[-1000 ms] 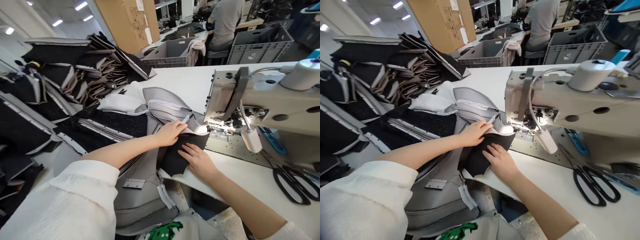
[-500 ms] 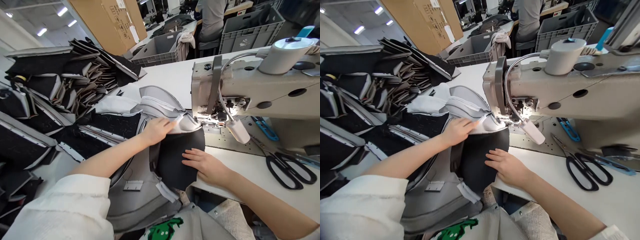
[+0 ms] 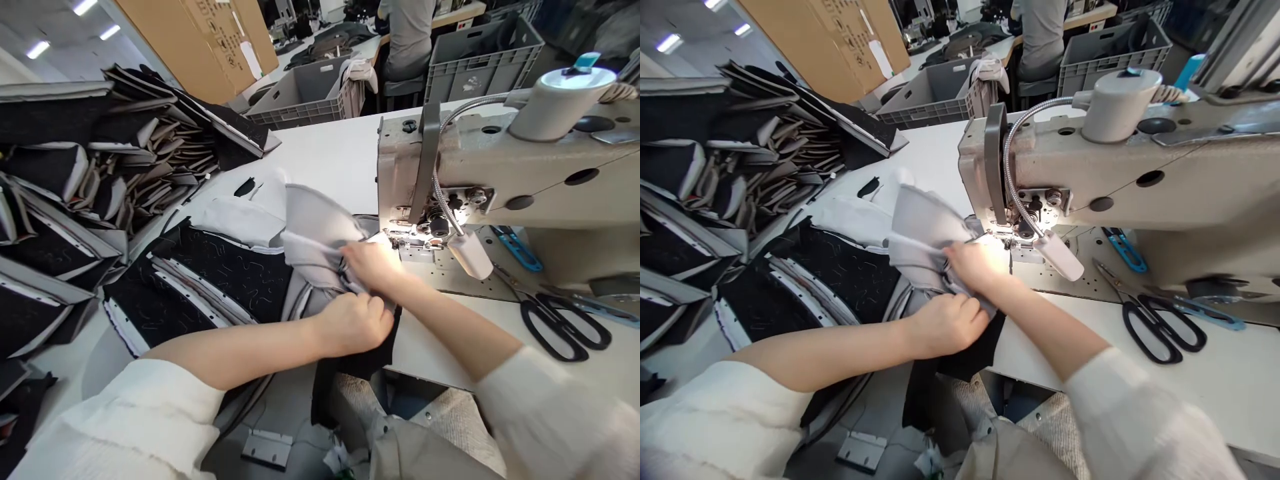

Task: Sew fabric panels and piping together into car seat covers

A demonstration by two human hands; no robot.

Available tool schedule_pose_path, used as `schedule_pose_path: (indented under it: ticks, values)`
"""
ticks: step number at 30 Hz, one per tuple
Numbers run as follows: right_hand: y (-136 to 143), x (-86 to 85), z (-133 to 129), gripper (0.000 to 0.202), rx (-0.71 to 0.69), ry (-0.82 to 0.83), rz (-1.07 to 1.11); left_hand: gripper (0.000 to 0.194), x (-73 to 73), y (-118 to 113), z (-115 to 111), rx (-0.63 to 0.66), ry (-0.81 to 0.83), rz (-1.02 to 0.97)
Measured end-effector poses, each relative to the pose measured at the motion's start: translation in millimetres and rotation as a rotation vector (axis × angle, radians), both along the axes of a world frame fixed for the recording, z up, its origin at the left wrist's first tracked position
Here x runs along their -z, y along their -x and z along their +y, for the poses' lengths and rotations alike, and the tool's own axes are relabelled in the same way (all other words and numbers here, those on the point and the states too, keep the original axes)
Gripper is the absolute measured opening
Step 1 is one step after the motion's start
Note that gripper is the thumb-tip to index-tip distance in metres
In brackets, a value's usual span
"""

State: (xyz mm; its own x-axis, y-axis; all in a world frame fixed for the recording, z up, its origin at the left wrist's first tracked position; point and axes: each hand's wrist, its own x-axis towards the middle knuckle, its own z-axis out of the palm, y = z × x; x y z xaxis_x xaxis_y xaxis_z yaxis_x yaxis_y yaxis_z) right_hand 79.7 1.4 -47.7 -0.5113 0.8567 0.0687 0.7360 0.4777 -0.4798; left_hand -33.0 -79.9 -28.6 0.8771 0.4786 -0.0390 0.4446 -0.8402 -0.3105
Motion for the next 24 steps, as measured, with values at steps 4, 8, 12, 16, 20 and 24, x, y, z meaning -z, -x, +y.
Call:
schedule_pose_path:
  ticks: [4, 8, 12, 16, 20, 24]
  values:
    - [36.1, -2.8, 6.1, 0.023, -0.138, -0.001, 0.042, 0.029, 11.4, -16.1, -0.7, -0.078, 0.261, 0.056]
    - [-12.9, 4.3, -14.9, 0.023, -0.265, -0.081, 0.313, 0.033, 5.0, -12.0, 19.3, -0.323, 0.481, 0.108]
    - [-75.0, 10.1, -59.9, 0.024, -0.176, -0.302, 0.273, 0.036, -4.3, -5.9, 41.0, -0.419, 0.618, 0.112]
    - [-85.2, 27.7, -97.9, 0.037, -0.457, -0.321, -0.018, 0.05, -7.2, -2.8, 47.3, -0.47, 0.614, 0.083]
    - [-57.2, 45.5, -116.4, 0.031, -0.418, -0.453, -0.119, 0.053, -8.2, -3.8, 43.5, -0.526, 0.622, 0.069]
    - [-38.6, 51.5, -125.8, 0.027, -0.327, -0.631, -0.127, 0.065, -10.0, -7.2, 40.8, -0.527, 0.653, 0.106]
